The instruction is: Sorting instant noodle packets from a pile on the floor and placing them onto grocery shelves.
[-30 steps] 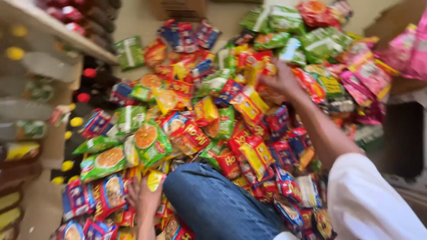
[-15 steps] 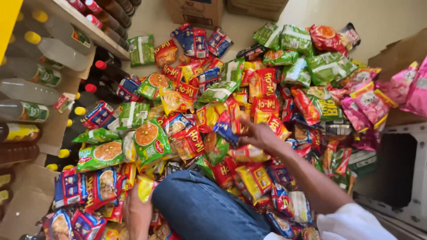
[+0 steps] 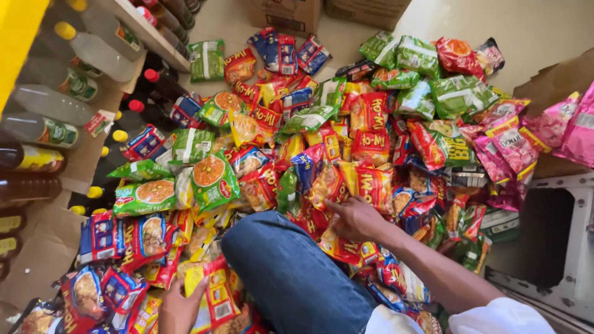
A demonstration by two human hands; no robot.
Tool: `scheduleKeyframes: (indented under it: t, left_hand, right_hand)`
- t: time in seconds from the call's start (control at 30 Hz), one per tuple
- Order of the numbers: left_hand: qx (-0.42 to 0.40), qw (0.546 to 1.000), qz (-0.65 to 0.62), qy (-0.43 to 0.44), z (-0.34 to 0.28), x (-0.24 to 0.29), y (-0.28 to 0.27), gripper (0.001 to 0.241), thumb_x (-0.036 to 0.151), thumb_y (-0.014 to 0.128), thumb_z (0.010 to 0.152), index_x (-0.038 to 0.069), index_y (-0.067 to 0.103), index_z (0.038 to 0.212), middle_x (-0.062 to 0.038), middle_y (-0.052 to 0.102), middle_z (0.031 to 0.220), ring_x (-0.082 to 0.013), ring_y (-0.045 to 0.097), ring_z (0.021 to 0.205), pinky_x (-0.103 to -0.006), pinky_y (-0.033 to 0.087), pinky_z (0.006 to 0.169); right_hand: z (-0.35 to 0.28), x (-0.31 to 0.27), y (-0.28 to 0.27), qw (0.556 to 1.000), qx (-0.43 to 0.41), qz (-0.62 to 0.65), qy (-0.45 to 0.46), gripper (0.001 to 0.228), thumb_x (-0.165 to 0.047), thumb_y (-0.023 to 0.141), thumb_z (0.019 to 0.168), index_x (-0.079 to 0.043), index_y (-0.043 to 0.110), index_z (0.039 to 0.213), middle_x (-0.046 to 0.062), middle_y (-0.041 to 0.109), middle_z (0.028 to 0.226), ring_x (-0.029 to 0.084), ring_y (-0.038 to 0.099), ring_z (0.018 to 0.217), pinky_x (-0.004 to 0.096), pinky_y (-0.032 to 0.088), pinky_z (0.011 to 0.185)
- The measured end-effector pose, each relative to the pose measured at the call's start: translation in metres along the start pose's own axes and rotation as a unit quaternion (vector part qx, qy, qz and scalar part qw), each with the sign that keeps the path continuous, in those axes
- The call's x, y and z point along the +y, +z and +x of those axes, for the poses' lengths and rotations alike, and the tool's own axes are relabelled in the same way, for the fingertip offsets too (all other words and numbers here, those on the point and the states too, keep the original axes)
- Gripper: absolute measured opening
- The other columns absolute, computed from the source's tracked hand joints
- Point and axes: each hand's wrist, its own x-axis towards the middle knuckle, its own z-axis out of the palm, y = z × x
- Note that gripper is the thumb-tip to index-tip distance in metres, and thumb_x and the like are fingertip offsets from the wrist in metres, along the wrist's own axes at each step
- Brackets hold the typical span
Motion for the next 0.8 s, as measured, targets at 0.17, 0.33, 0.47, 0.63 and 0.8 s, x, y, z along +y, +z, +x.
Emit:
scheduleKeyframes:
  t: [0.17, 0.33, 0.47, 0.63, 0.8]
  left_hand:
    - [-0.086, 0.996, -0.022, -0.023, -0.023, 0.007, 0.000, 0.064, 0.058, 0.080, 0.075, 0.003, 0.078, 0.108, -0.018, 0.081, 0.093, -0.0280, 0.078, 0.086, -0.0395, 0.059, 0.080]
    - [-0.063, 0.994, -0.071, -0.053, -0.038, 0.017, 0.006, 0.065, 0.060, 0.077, 0.076, 0.002, 0.076, 0.106, -0.017, 0.077, 0.093, -0.0308, 0.077, 0.087, -0.0409, 0.058, 0.082]
    - [-0.002, 0.995, -0.087, -0.056, -0.050, 0.038, 0.003, 0.063, 0.058, 0.067, 0.083, 0.009, 0.072, 0.121, -0.019, 0.075, 0.107, -0.0379, 0.070, 0.102, -0.0468, 0.053, 0.089]
    - [0.088, 0.992, -0.077, 0.051, -0.036, -0.007, 0.054, 0.062, 0.055, 0.058, 0.098, 0.000, 0.068, 0.126, -0.027, 0.070, 0.117, -0.0445, 0.066, 0.110, -0.0494, 0.050, 0.095]
    - [0.076, 0.981, -0.179, -0.024, -0.037, -0.020, 0.055, 0.063, 0.048, 0.059, 0.097, 0.000, 0.060, 0.138, -0.021, 0.074, 0.116, -0.0343, 0.073, 0.103, -0.0429, 0.055, 0.091]
  right_hand:
    - [0.000, -0.001, -0.002, 1.000, -0.018, -0.010, 0.004, 0.063, -0.028, 0.065, 0.085, -0.010, 0.053, 0.145, 0.019, 0.069, 0.084, 0.037, 0.066, 0.089, 0.053, 0.046, 0.095]
    - [0.007, 0.000, 0.006, 0.999, 0.021, -0.005, -0.030, 0.058, -0.026, 0.064, 0.085, -0.007, 0.057, 0.139, 0.020, 0.069, 0.087, 0.040, 0.066, 0.088, 0.052, 0.049, 0.085]
    - [0.009, -0.003, 0.001, 0.999, 0.028, 0.009, -0.033, 0.053, -0.023, 0.060, 0.087, -0.005, 0.058, 0.137, 0.019, 0.069, 0.082, 0.038, 0.067, 0.083, 0.052, 0.051, 0.081]
    - [0.018, 0.007, -0.007, 0.997, 0.001, 0.058, 0.041, 0.035, -0.024, 0.060, 0.090, -0.007, 0.067, 0.119, 0.015, 0.070, 0.083, 0.035, 0.069, 0.082, 0.049, 0.053, 0.076]
    - [0.067, 0.040, -0.040, 0.967, 0.229, 0.102, 0.050, 0.010, -0.013, 0.065, 0.093, -0.005, 0.068, 0.099, 0.016, 0.067, 0.089, 0.035, 0.067, 0.089, 0.045, 0.054, 0.079]
